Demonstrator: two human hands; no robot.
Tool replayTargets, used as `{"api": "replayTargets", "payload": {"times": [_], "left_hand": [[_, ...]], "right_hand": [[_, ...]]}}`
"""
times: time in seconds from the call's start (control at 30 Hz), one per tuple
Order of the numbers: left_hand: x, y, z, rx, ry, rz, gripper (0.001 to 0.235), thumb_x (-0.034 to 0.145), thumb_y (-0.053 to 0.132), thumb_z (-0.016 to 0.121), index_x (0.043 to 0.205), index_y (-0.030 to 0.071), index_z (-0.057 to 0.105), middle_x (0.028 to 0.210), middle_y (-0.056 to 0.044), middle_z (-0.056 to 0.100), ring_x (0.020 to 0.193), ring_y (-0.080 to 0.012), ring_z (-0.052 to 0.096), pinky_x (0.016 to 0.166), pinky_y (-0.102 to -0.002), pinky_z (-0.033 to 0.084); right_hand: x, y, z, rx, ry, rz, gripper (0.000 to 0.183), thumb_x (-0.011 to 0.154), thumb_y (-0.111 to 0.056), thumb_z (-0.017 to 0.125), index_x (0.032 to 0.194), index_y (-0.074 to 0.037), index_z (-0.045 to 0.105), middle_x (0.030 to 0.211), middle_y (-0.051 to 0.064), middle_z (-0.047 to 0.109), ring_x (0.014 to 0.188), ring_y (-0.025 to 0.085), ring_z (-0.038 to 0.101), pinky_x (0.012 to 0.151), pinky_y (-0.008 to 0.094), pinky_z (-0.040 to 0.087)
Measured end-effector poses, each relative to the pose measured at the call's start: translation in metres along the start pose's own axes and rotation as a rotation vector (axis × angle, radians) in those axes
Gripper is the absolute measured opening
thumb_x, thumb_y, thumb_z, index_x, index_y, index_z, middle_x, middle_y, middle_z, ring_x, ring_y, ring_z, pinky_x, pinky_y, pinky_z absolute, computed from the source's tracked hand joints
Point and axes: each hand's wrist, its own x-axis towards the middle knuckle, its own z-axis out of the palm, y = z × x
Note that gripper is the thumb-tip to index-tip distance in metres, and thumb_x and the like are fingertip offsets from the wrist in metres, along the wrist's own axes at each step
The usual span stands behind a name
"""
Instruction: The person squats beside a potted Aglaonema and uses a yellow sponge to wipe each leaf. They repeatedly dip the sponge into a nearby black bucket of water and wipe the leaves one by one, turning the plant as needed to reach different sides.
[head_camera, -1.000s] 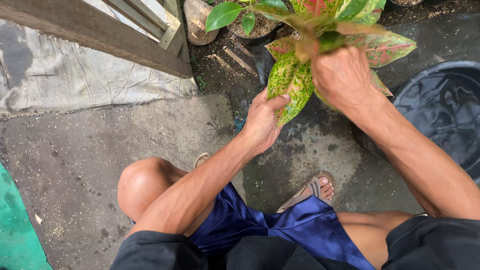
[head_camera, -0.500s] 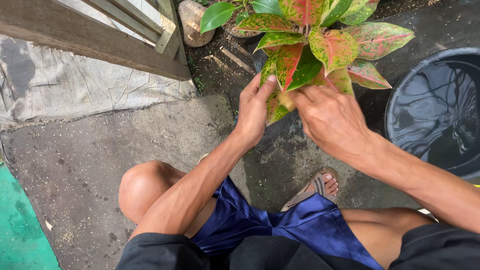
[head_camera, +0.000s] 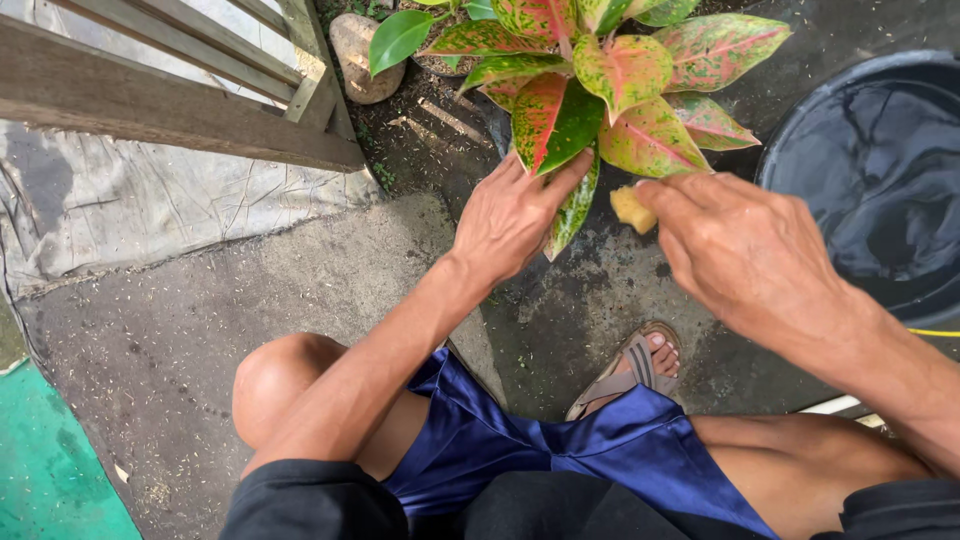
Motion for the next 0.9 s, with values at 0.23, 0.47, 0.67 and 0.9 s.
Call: {"api": "replayTargets", "payload": {"times": [0.23,0.47,0.67,0.9], "left_hand": [[0.018,-0.010,-0.012,-0.135,-0.257,-0.122,0.053,0.098,0.026,0.067,0.141,0.001,0.050,0.113,-0.022,0.064,0.108,-0.0403,0.062,0.106,-0.053,0.048],[0.031,-0.010,-0.013,0.071,-0.126,0.045,0.079,0.069,0.036,0.066,0.137,0.000,0.048,0.121,-0.027,0.061,0.117,-0.0434,0.060,0.110,-0.061,0.036],[0.049,-0.036,-0.016,-0.285,-0.375,-0.291,0.049,0.097,0.036,0.047,0.131,0.003,0.056,0.124,-0.028,0.061,0.116,-0.0439,0.058,0.104,-0.055,0.044],[0.056,-0.066,-0.010,-0.670,-0.336,-0.437,0.055,0.101,0.039,0.032,0.131,0.000,0.055,0.123,-0.024,0.061,0.113,-0.0344,0.057,0.102,-0.048,0.044]], "right_hand": [[0.020,0.029,0.011,0.029,-0.063,0.065,0.019,0.087,-0.005,0.064,0.104,0.001,0.061,0.087,0.019,0.068,0.084,0.041,0.068,0.067,0.052,0.054],[0.028,0.026,0.010,-0.006,-0.032,0.106,0.024,0.083,-0.008,0.065,0.104,0.004,0.058,0.083,0.022,0.067,0.078,0.045,0.067,0.062,0.054,0.053],[0.034,-0.008,0.029,-0.021,-0.075,0.069,0.021,0.081,-0.011,0.069,0.095,0.001,0.059,0.085,0.018,0.065,0.079,0.037,0.069,0.056,0.048,0.054],[0.046,-0.017,0.055,-0.207,0.254,0.089,0.021,0.081,-0.010,0.070,0.094,-0.001,0.056,0.091,0.016,0.064,0.081,0.032,0.065,0.068,0.043,0.055]]}}
